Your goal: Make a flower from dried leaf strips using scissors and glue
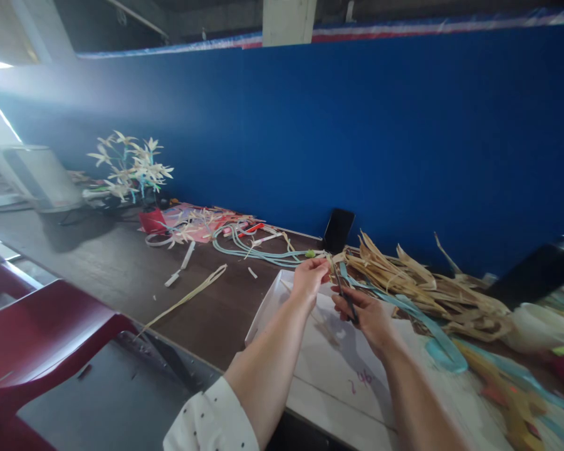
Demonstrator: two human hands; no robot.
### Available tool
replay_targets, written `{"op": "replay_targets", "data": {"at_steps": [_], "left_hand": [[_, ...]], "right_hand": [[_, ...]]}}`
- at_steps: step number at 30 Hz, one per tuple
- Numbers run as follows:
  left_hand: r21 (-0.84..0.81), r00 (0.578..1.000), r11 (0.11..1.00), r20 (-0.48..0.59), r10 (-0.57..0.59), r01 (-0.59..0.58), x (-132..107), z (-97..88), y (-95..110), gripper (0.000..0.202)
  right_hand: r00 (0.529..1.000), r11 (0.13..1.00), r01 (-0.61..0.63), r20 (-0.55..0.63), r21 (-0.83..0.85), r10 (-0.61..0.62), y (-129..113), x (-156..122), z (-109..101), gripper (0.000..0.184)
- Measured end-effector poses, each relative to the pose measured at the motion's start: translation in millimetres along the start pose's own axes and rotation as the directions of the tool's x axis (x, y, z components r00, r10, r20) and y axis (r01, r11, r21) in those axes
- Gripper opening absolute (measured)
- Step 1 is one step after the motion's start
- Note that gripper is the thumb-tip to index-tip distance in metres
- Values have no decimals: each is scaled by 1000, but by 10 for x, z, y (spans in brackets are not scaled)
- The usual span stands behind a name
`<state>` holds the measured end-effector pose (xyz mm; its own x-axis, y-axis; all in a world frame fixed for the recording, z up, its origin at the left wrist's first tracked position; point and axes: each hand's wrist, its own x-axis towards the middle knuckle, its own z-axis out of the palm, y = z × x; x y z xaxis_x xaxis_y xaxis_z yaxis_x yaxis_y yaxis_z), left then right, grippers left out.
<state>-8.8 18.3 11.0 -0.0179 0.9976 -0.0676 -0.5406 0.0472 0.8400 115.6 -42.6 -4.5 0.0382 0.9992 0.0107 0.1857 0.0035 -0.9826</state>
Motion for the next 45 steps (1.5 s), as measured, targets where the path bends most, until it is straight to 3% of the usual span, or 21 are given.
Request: {"op": "replay_targets", "data": {"at_steps": [22,29,35,41,45], "left_hand": [[-24,999,999,-9,-47,47,-9,-3,-15,22],[10,999,1000,19,-30,29,-23,-11,-6,24],[99,998,995,61,-8,2,-57,-13,13,25],[273,983,954,166,81,-124,-128,31,75,24],[323,967,925,215,133,-199,-174,52,114,20]], "right_hand": [[999,998,53,2,-29,-53,23,13,7,49],[987,989,-74,-133,127,91,-29,20,-10,53],[969,960,-86,-202,265,143,-43,33,-56,51],[979,884,-49,-153,464,135,-133,-2,-49,49],[988,866,-20,-124,499,94,-167,-8,-52,47]]}}
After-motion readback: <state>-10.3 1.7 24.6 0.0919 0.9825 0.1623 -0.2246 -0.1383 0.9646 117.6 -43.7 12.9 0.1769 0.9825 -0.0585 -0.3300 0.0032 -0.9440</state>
